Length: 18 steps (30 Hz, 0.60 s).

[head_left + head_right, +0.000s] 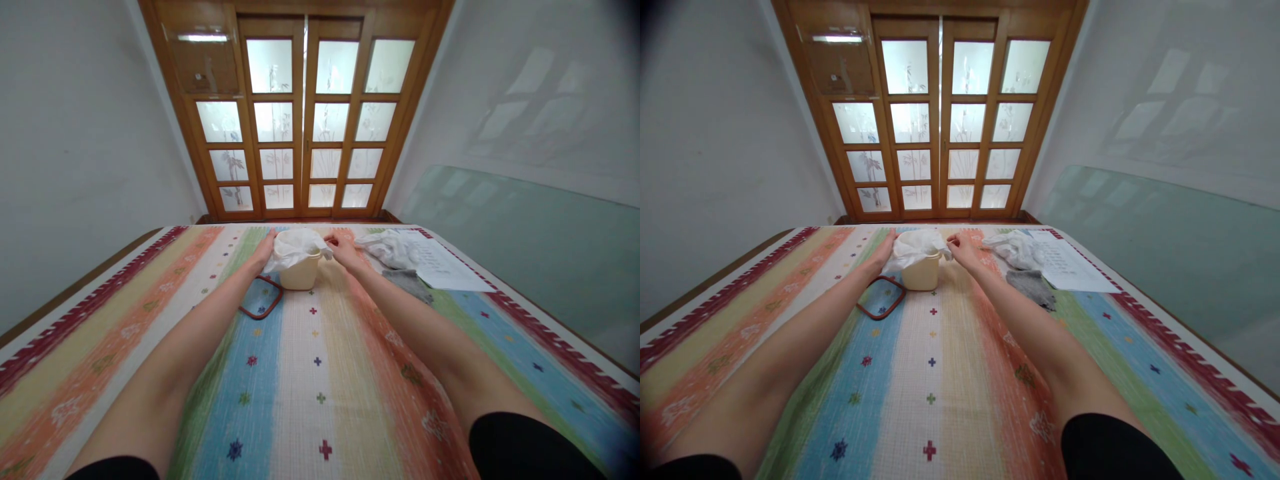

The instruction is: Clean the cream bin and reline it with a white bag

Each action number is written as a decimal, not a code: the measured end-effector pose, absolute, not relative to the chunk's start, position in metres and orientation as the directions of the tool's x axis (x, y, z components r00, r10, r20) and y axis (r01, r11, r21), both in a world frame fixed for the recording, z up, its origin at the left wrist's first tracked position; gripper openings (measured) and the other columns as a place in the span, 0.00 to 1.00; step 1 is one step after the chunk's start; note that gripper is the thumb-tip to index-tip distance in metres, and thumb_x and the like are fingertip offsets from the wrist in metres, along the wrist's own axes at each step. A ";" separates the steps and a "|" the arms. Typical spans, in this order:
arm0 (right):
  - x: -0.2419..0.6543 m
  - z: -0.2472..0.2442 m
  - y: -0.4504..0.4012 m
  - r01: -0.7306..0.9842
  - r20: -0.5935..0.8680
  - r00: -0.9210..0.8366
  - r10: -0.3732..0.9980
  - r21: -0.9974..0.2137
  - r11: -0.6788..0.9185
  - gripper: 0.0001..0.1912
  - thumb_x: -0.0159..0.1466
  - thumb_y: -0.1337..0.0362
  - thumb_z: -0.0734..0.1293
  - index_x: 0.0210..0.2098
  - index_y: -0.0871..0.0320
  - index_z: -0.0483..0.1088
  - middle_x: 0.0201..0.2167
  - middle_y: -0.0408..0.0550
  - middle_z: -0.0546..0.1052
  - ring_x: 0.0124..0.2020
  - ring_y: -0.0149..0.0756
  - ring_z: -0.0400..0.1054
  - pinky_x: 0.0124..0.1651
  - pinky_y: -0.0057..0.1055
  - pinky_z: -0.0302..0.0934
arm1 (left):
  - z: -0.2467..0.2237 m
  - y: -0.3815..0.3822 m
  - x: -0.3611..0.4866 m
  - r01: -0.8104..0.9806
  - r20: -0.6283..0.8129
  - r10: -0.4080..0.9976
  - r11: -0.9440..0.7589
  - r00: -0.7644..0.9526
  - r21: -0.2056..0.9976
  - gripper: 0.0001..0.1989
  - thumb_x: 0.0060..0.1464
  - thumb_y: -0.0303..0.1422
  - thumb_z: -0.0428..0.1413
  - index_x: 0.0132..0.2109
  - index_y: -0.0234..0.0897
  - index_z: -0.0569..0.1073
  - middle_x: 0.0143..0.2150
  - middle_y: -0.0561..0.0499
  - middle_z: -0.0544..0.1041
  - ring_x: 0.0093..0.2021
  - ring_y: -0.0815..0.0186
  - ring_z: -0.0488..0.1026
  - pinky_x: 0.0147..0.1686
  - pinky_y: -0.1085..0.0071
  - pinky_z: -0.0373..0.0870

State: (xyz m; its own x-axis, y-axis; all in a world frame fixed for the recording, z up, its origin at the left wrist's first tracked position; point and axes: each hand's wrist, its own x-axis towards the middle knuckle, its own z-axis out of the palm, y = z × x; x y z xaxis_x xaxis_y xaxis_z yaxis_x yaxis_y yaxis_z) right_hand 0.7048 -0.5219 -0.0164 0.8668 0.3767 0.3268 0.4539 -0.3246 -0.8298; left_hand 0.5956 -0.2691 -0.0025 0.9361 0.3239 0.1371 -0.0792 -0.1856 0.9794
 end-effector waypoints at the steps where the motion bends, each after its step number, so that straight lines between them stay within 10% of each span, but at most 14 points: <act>1: 0.701 -0.008 -0.525 0.530 0.411 0.831 0.374 -0.788 -0.311 0.09 0.65 0.58 0.66 0.39 0.56 0.75 0.38 0.48 0.80 0.40 0.38 0.72 0.45 0.32 0.65 | 0.001 -0.269 0.594 -0.098 0.190 0.351 -0.265 0.917 0.959 0.31 0.69 0.53 0.39 0.50 0.36 0.79 0.50 0.43 0.83 0.52 0.53 0.78 0.57 0.59 0.72; 7: 0.656 0.042 -0.536 0.800 0.581 0.596 0.555 -0.492 -0.344 0.17 0.69 0.49 0.67 0.43 0.55 0.78 0.40 0.49 0.75 0.40 0.39 0.69 0.46 0.35 0.61 | 0.037 -0.284 0.567 -0.305 0.631 0.168 -0.764 0.757 0.569 0.13 0.65 0.39 0.52 0.47 0.38 0.78 0.52 0.44 0.79 0.56 0.56 0.74 0.63 0.58 0.66; 12: 0.628 0.039 -0.540 0.795 0.562 0.598 0.572 -0.322 -0.514 0.14 0.69 0.52 0.69 0.45 0.54 0.77 0.42 0.51 0.73 0.45 0.43 0.68 0.46 0.35 0.59 | 0.052 -0.311 0.526 -0.327 0.602 -0.099 -0.902 0.792 0.282 0.10 0.61 0.42 0.61 0.39 0.40 0.79 0.53 0.44 0.78 0.57 0.52 0.72 0.63 0.52 0.66; 18: 0.622 0.029 -0.543 0.787 0.654 0.604 0.455 -0.400 -0.470 0.10 0.71 0.60 0.64 0.37 0.55 0.75 0.39 0.49 0.73 0.40 0.40 0.68 0.44 0.35 0.60 | 0.049 -0.320 0.510 -0.345 0.644 -0.138 -0.916 0.753 0.207 0.03 0.59 0.31 0.62 0.41 0.41 0.78 0.56 0.44 0.77 0.59 0.52 0.71 0.62 0.52 0.67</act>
State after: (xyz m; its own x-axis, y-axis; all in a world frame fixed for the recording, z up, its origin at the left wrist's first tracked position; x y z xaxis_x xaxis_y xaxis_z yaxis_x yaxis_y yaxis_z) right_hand 0.6224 -0.5432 0.0292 0.6043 0.4546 0.6543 0.7868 -0.4696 -0.4005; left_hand 0.5099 -0.3204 0.0490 0.7527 -0.1378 0.6438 -0.3446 -0.9156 0.2070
